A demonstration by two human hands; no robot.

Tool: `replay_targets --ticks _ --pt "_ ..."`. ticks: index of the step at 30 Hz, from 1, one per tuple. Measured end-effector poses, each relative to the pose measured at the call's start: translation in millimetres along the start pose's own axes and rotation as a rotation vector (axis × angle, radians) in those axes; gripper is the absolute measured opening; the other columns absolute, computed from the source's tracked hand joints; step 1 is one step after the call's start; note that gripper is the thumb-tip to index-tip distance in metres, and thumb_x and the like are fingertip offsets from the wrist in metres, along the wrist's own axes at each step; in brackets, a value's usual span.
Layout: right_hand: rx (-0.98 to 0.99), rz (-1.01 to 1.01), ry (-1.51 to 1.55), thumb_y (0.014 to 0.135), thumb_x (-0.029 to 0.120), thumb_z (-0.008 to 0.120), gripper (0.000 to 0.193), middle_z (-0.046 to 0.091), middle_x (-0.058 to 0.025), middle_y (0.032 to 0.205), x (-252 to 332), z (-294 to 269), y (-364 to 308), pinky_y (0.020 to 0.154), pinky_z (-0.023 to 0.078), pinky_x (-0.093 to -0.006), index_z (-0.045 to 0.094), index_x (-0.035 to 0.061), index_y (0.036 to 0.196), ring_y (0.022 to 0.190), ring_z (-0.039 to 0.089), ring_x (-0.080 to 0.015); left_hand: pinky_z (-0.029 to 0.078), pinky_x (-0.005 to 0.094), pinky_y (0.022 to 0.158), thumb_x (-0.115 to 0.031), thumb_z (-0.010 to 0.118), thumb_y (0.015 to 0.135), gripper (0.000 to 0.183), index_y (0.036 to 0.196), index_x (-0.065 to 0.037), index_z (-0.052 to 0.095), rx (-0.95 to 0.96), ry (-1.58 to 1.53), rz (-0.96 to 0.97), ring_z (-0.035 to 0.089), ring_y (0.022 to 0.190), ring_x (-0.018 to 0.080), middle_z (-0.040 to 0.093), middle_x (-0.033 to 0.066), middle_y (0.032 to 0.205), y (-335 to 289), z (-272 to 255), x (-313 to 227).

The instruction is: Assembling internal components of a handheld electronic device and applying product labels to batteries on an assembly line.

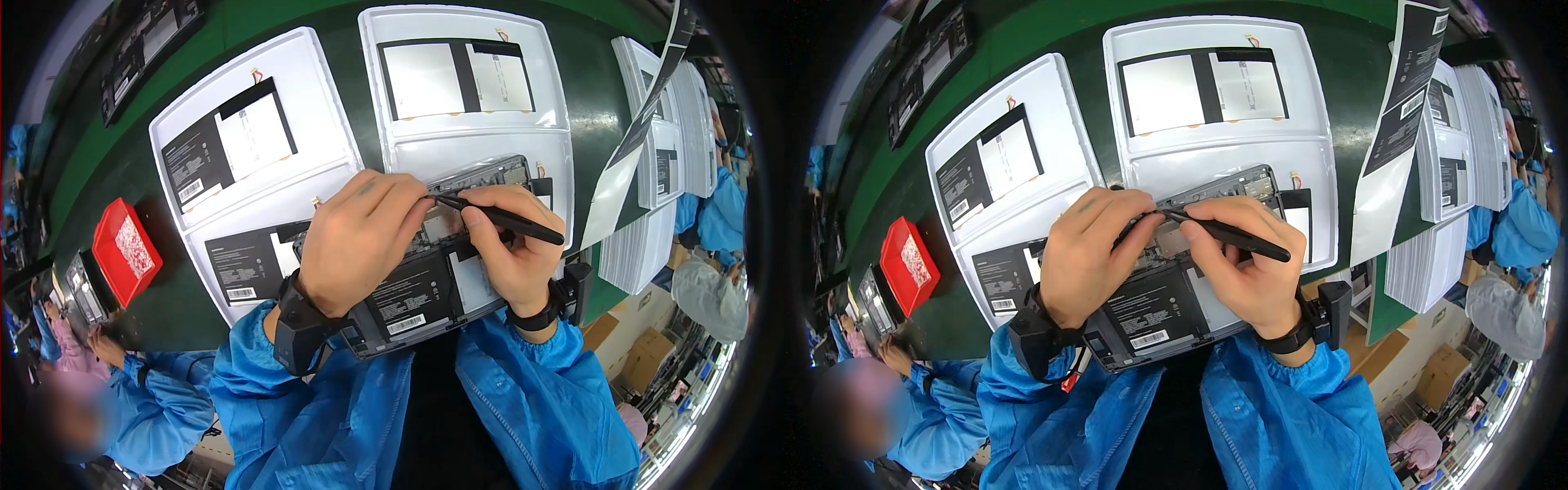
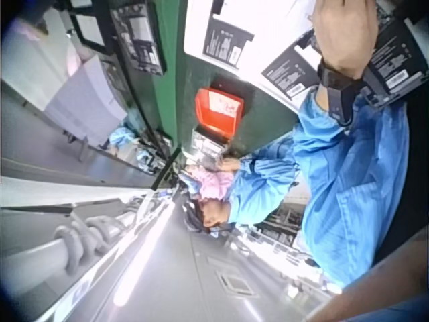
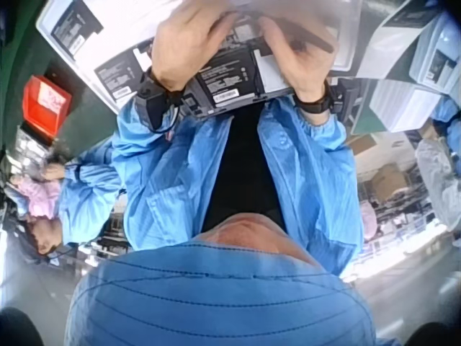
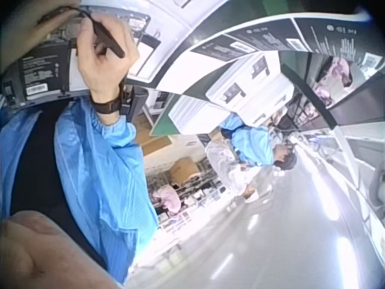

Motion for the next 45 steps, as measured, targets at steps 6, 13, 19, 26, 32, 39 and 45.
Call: replay_targets --ticks 6,13,19,26,32,39,45 --pt "0.017 0.029 -0.003 0.080 0.001 0.081 0.020 0.072 -0.0047 0.085 -2 0 1 0.048 0.036 -0.0186 0.077 0.0010 0.100 0.056 0.051 -0.0026 0.055 0.0370 0.072 -0.002 0.080 0.080 0.020 0.098 0.000 0.071 0.024 0.013 -0.006 0.068 0.083 0.0298 0.072 0.0113 0.094 2 -1 -1" --pt "0.001 0.006 -0.038 0.081 0.002 0.081 0.018 0.074 -0.0063 0.088 0 2 0 0.048 0.038 -0.0193 0.077 0.0024 0.099 0.057 0.055 -0.0044 0.055 0.0365 0.072 -0.002 0.078 0.082 0.018 0.097 0.000 0.069 0.023 0.011 0.017 0.067 0.083 0.0293 0.071 0.0107 0.093 2 -1 -1" --pt "0.011 0.016 0.015 0.085 0.001 0.079 0.015 0.073 -0.0055 0.084 2 5 1 0.050 0.039 -0.0186 0.077 0.0014 0.099 0.058 0.056 -0.0043 0.056 0.0369 0.074 -0.001 0.081 0.079 0.022 0.098 0.001 0.071 0.025 0.001 -0.043 0.069 0.085 0.0308 0.073 0.0131 0.095 0 -5 -4" --pt "-0.003 0.341 0.280 0.091 0.002 0.075 0.013 0.068 0.0017 0.079 -2 -3 -2 0.052 0.035 -0.0151 0.075 -0.0022 0.103 0.060 0.051 0.0015 0.058 0.0372 0.077 0.001 0.082 0.077 0.021 0.096 0.003 0.072 0.035 -0.065 -0.021 0.071 0.091 0.0324 0.074 0.0170 0.103 1 -12 0" --pt "-0.005 0.396 0.305 0.092 0.003 0.074 0.012 0.067 0.0038 0.078 -2 0 1 0.051 0.034 -0.0140 0.075 -0.0027 0.103 0.062 0.049 0.0032 0.058 0.0373 0.077 0.001 0.081 0.078 0.020 0.096 0.003 0.072 0.037 -0.040 0.017 0.071 0.091 0.0320 0.074 0.0164 0.101 0 -11 0" --pt "0.009 0.380 0.239 0.092 0.004 0.075 0.013 0.066 0.0053 0.073 -3 5 2 0.049 0.032 -0.0140 0.075 -0.0020 0.103 0.058 0.047 0.0036 0.058 0.0373 0.076 0.000 0.082 0.078 0.019 0.094 0.002 0.072 0.033 0.038 0.045 0.070 0.089 0.0313 0.074 0.0156 0.100 -1 -11 -1" --pt "0.021 0.351 0.212 0.093 0.006 0.075 0.013 0.066 0.0050 0.073 -4 4 3 0.049 0.032 -0.0144 0.075 -0.0011 0.103 0.058 0.047 0.0034 0.058 0.0357 0.076 0.000 0.081 0.079 0.018 0.095 0.002 0.072 0.031 -0.019 -0.056 0.071 0.089 0.0311 0.074 0.0149 0.100 2 -12 -1"
Point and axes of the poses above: each hand's wrist, its own y-axis towards the middle knuckle, its own z-axis out of the palm, x = y × z, the point moved 1 cm from there along y, towards the middle knuckle
